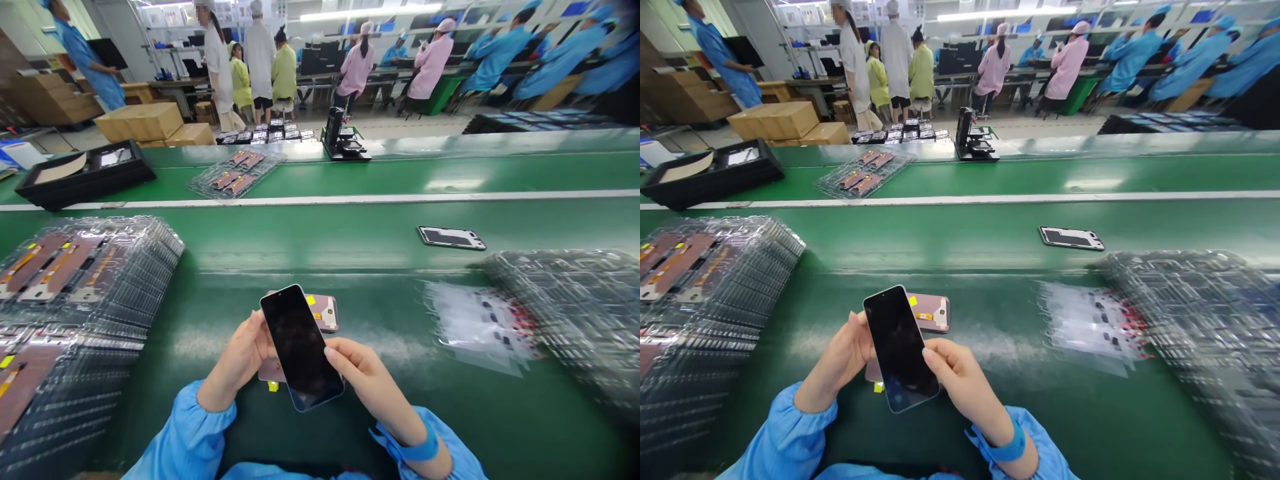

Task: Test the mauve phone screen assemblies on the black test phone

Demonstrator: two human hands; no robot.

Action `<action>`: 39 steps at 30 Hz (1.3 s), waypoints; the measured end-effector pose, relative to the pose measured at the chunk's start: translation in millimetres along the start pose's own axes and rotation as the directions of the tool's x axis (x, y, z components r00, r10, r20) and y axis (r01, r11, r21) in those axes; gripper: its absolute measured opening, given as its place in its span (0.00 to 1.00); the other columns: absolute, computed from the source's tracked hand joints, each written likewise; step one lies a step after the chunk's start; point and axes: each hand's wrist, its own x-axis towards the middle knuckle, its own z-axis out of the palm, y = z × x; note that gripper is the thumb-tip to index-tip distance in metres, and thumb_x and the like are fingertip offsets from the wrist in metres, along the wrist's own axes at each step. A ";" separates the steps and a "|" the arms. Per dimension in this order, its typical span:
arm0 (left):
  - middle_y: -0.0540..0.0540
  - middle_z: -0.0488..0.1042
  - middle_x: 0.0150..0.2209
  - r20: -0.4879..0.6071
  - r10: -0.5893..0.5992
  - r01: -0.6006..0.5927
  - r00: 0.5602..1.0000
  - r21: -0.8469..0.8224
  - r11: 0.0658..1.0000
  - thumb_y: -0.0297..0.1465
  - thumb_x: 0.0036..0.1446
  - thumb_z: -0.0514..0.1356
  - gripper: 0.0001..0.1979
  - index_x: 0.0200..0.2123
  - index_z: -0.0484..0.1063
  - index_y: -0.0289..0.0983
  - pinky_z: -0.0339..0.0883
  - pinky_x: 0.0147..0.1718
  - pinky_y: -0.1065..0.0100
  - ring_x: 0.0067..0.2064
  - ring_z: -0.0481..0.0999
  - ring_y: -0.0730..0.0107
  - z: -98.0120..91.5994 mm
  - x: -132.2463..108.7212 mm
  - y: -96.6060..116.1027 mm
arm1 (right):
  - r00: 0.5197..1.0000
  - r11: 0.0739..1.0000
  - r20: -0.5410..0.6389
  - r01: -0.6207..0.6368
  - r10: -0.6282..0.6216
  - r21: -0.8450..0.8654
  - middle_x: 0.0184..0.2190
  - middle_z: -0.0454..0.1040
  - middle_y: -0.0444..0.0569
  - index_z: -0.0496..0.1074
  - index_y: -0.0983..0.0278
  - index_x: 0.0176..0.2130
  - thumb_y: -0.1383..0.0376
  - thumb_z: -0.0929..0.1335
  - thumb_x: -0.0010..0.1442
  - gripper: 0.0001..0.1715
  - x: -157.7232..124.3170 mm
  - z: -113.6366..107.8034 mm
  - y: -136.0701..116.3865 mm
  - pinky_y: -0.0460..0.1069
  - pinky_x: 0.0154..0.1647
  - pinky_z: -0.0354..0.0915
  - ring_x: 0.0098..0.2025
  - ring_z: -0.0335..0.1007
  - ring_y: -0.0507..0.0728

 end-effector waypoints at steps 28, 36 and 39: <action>0.51 0.71 0.21 -0.065 -0.051 0.079 0.997 0.555 0.828 0.43 0.49 0.68 0.17 0.26 0.73 0.34 0.61 0.19 0.75 0.19 0.67 0.77 5.6 -4.1 -10.2 | 0.997 0.999 -0.078 0.019 -0.015 0.043 0.28 0.78 0.49 0.70 0.66 0.53 0.47 0.67 0.65 0.29 3.6 -0.9 1.2 0.54 0.42 0.71 0.34 0.78 0.61; 0.53 0.68 0.16 -0.104 -0.039 0.096 0.994 0.631 0.770 0.47 0.55 0.63 0.22 0.22 0.65 0.36 0.59 0.20 0.74 0.19 0.68 0.75 2.5 -4.8 -21.0 | 0.996 0.980 -0.093 0.028 -0.009 0.198 0.38 0.79 0.51 0.73 0.64 0.52 0.49 0.69 0.64 0.25 6.8 -0.8 3.4 0.51 0.37 0.70 0.33 0.77 0.59; 0.47 0.77 0.27 -0.011 -0.114 0.104 0.993 0.512 0.853 0.46 0.50 0.67 0.19 0.29 0.73 0.34 0.68 0.28 0.71 0.28 0.76 0.69 2.9 -0.4 -10.9 | 0.998 0.973 -0.062 0.020 -0.006 0.229 0.36 0.79 0.51 0.74 0.64 0.49 0.51 0.70 0.64 0.23 7.1 -1.5 1.7 0.50 0.36 0.70 0.32 0.77 0.58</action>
